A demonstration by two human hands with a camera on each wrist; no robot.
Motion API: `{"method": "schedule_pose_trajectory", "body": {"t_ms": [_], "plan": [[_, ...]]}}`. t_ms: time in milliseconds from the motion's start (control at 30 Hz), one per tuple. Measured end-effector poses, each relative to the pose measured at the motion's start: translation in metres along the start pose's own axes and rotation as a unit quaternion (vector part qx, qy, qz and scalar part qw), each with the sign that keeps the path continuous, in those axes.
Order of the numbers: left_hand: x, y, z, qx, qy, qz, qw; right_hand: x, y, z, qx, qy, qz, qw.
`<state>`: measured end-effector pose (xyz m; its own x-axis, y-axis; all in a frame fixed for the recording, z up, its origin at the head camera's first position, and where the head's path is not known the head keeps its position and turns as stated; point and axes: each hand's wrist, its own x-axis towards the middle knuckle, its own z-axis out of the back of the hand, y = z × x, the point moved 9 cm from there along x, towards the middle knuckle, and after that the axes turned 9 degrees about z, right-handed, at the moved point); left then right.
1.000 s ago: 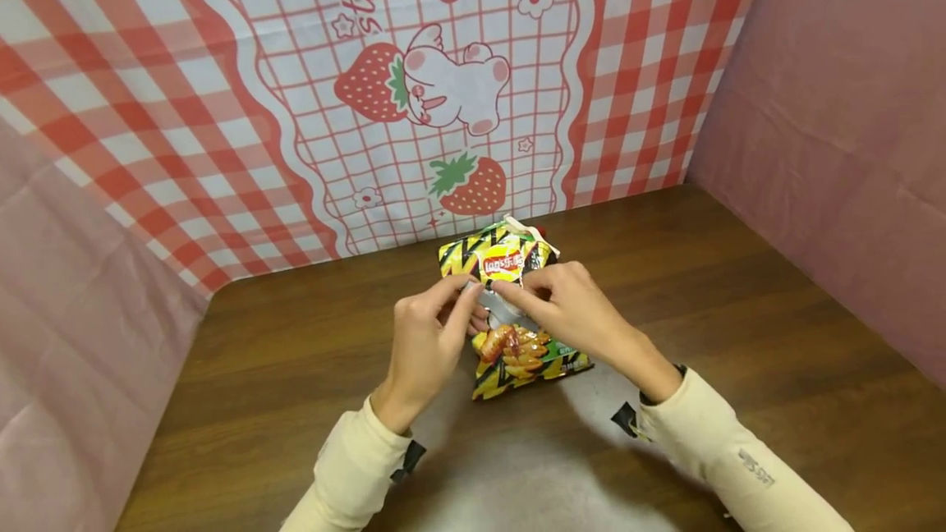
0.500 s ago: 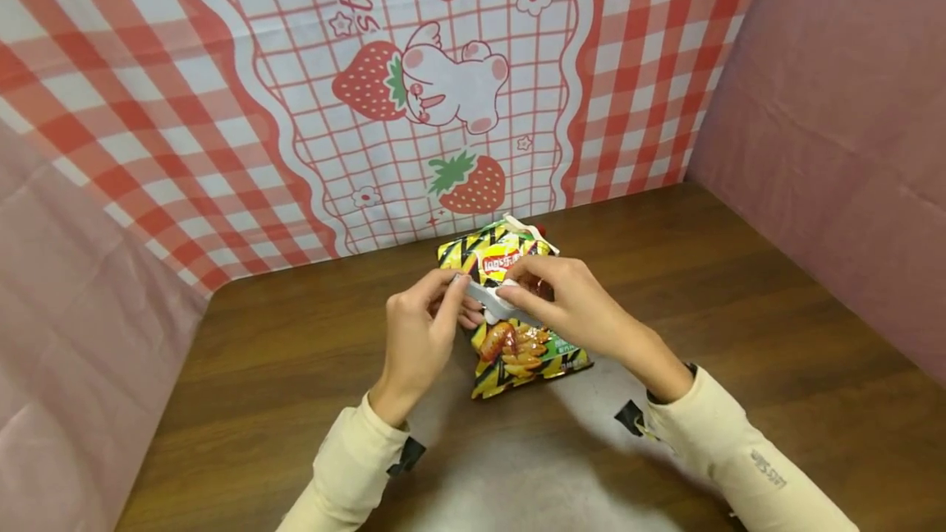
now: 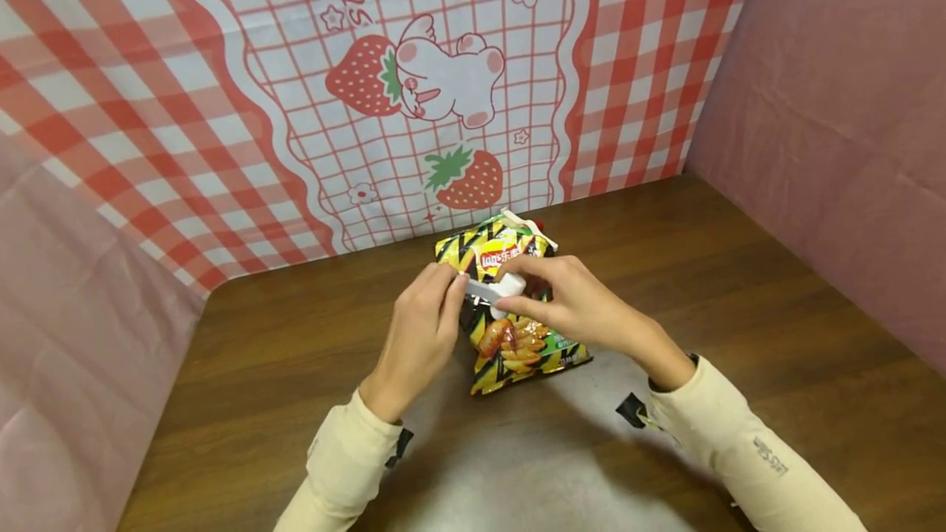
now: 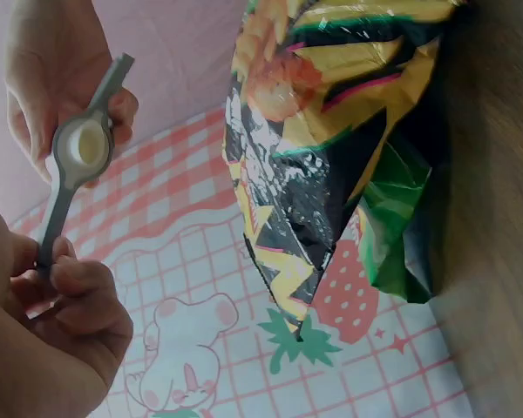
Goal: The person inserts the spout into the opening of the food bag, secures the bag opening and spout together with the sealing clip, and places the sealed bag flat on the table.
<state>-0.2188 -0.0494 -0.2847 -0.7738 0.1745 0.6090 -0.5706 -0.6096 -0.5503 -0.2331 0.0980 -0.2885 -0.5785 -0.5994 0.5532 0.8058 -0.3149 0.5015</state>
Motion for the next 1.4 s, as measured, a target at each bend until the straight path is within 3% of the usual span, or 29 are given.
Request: {"method": "schedule_pose_trajectory", "body": {"t_ms": [67, 167, 333, 633, 933, 1033, 1267, 1400], "plan": [[0.000, 0.000, -0.003, 0.007, 0.015, -0.011, 0.9998, 0.000, 0.000, 0.001, -0.004, 0.005, 0.005, 1.000], [0.001, 0.001, -0.004, -0.021, 0.019, -0.009, 0.9996, -0.001, 0.001, 0.000, -0.010, 0.016, 0.011, 1.000], [0.002, 0.005, -0.003, -0.086, 0.026, 0.012, 0.9958, -0.001, 0.000, -0.001, -0.003, 0.031, 0.005, 1.000], [0.003, 0.014, -0.004, -0.143, 0.060, 0.065, 0.9857, 0.001, -0.001, -0.003, 0.023, 0.042, -0.008, 0.999], [0.005, 0.014, -0.006, -0.177, 0.074, 0.073, 0.9787, -0.002, -0.002, -0.004, 0.083, 0.046, -0.024, 0.995], [0.004, 0.017, -0.009, -0.216, 0.086, 0.081, 0.9693, -0.002, -0.003, -0.005, 0.099, 0.049, -0.030, 0.993], [0.003, 0.022, -0.018, -0.334, 0.125, 0.119, 0.9267, -0.002, -0.005, -0.004, 0.118, 0.051, -0.037, 0.991], [0.003, 0.022, -0.019, -0.349, 0.126, 0.132, 0.9191, -0.002, -0.004, -0.003, 0.117, 0.057, -0.038, 0.991]]}}
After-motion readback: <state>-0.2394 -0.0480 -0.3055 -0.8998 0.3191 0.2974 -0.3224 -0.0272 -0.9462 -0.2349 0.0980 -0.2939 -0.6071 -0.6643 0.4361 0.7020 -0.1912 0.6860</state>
